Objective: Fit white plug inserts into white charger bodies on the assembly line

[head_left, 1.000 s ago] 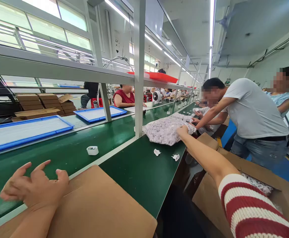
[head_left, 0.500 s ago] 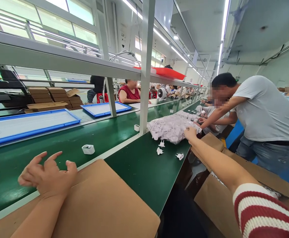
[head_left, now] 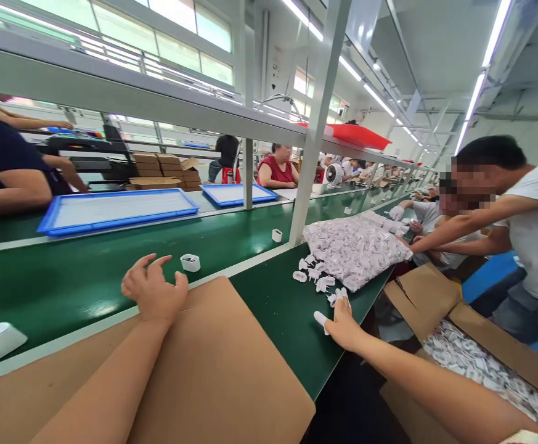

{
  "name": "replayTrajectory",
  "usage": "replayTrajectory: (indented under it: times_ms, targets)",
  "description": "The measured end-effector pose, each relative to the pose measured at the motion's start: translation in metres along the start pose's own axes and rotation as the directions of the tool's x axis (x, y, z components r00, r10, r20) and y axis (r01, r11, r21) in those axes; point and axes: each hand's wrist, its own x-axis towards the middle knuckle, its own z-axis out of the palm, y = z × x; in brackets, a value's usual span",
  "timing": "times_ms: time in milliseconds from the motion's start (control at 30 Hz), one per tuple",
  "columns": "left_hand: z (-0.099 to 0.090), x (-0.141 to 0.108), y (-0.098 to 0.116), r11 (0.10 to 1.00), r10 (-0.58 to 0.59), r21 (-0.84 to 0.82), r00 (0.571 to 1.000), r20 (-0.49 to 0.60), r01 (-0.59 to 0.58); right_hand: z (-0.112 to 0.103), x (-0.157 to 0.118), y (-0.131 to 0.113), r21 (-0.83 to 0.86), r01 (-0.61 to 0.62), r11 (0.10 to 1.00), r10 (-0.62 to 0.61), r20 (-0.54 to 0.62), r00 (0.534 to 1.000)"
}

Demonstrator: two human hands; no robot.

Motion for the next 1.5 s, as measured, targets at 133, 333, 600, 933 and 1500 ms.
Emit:
replayTrajectory:
  times_ms: [133,333,600,933,1500]
  targets:
    - [0.004,0.004,-0.012,0.997,-0.061,0.046,0.996,0.067,0.058,0.002,0.005,-0.019,-0.164,0.191,0.968,-0.188,0.031,0.982]
    - [0.022,0.015,-0.037,0.994,-0.088,0.099,0.933,0.35,0.056,-0.004,0.056,-0.074,-0.404,0.407,0.819,-0.407,0.09,0.909]
    - [0.02,0.017,-0.044,0.99,-0.144,0.035,0.938,0.316,0.14,0.004,0.098,-0.112,-0.367,0.438,0.821,-0.41,0.157,0.899]
    - [0.007,0.017,-0.035,0.956,-0.293,0.024,0.951,0.105,0.292,0.045,0.048,-0.172,0.766,-0.077,0.638,-0.46,0.459,0.76]
    - [-0.061,-0.061,0.052,0.99,-0.01,-0.108,0.822,0.569,0.087,0.057,0.036,-0.157,0.769,-0.053,0.637,-0.409,0.395,0.822]
